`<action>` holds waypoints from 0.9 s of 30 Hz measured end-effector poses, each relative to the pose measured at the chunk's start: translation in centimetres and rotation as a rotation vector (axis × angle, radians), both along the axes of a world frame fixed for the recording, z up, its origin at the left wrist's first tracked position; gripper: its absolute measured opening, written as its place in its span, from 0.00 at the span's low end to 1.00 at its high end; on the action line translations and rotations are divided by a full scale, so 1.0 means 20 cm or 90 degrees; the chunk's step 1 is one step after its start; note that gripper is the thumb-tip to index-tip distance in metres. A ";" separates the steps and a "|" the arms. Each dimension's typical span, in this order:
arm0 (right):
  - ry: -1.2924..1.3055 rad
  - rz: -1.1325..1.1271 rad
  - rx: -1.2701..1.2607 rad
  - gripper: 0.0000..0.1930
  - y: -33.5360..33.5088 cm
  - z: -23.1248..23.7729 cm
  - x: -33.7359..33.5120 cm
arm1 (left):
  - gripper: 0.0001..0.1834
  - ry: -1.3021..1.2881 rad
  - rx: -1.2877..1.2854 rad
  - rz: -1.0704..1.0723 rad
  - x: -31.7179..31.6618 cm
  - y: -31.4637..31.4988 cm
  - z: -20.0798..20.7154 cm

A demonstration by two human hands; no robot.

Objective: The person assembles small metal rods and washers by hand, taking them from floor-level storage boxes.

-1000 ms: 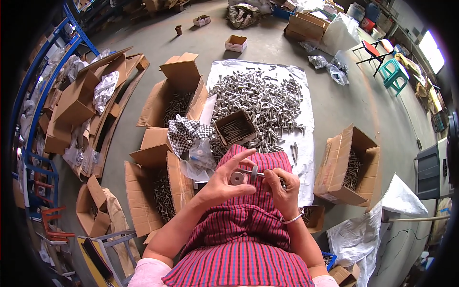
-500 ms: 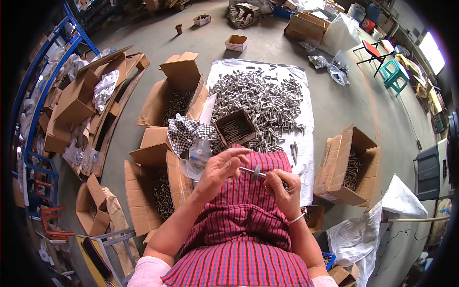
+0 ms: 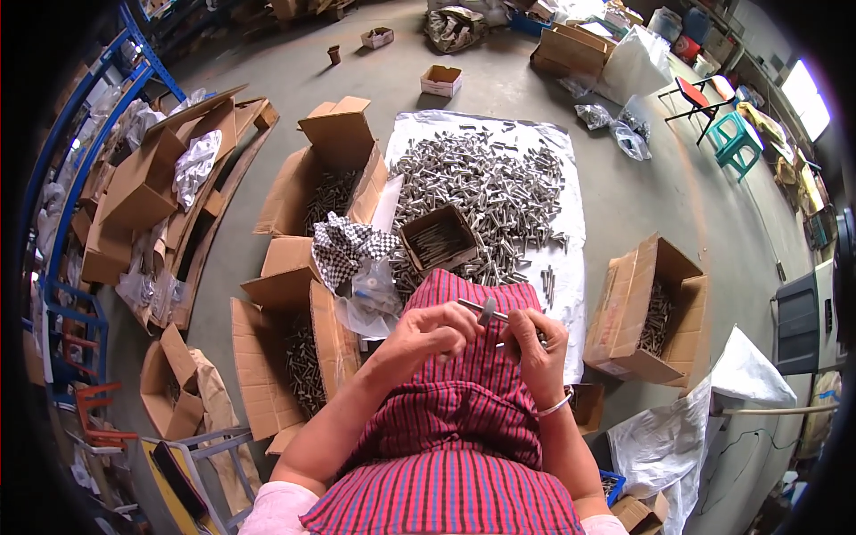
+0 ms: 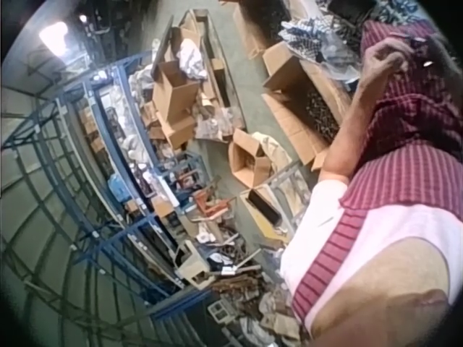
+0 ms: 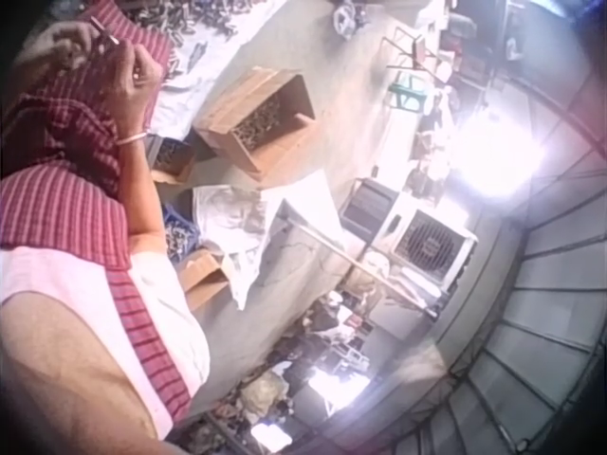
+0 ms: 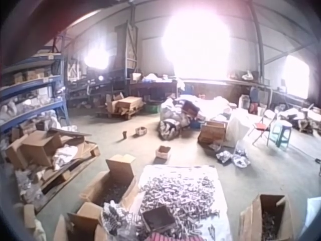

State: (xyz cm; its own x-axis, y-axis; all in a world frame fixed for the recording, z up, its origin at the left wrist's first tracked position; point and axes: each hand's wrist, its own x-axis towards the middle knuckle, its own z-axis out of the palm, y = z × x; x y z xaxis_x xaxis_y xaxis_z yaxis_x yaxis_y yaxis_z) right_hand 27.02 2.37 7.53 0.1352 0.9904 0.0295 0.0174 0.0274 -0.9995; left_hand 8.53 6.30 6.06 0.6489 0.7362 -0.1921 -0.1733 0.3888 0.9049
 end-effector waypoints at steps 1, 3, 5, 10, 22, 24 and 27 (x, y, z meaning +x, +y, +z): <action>0.000 0.000 0.000 0.19 0.00 0.00 0.00 | 0.24 0.050 -0.019 0.016 0.00 0.00 0.01; 0.006 0.041 -0.001 0.19 -0.01 -0.01 0.01 | 0.24 0.030 -0.012 0.042 0.04 -0.02 0.04; 0.005 0.040 -0.002 0.19 -0.01 -0.03 0.00 | 0.23 -0.010 0.002 0.093 0.07 -0.03 0.06; 0.039 0.013 -0.032 0.19 -0.02 -0.03 0.00 | 0.15 -0.028 0.069 0.186 0.09 -0.05 0.05; -0.030 0.040 -0.007 0.19 0.00 -0.06 -0.02 | 0.20 -0.013 -0.044 0.105 -0.03 0.01 -0.11; -0.004 0.051 -0.031 0.19 0.00 -0.04 -0.01 | 0.16 0.013 0.062 0.188 0.08 -0.04 0.00; -0.026 0.047 -0.018 0.19 0.00 0.01 0.02 | 0.19 0.082 0.205 0.141 0.04 -0.02 0.03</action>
State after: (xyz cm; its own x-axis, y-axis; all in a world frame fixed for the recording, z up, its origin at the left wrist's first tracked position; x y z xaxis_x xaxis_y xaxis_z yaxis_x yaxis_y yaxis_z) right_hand 27.39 2.37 7.72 0.0613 0.9981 0.0059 0.0576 0.0023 -0.9983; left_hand 9.38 5.97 6.62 0.4542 0.8909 0.0025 -0.0988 0.0476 0.9940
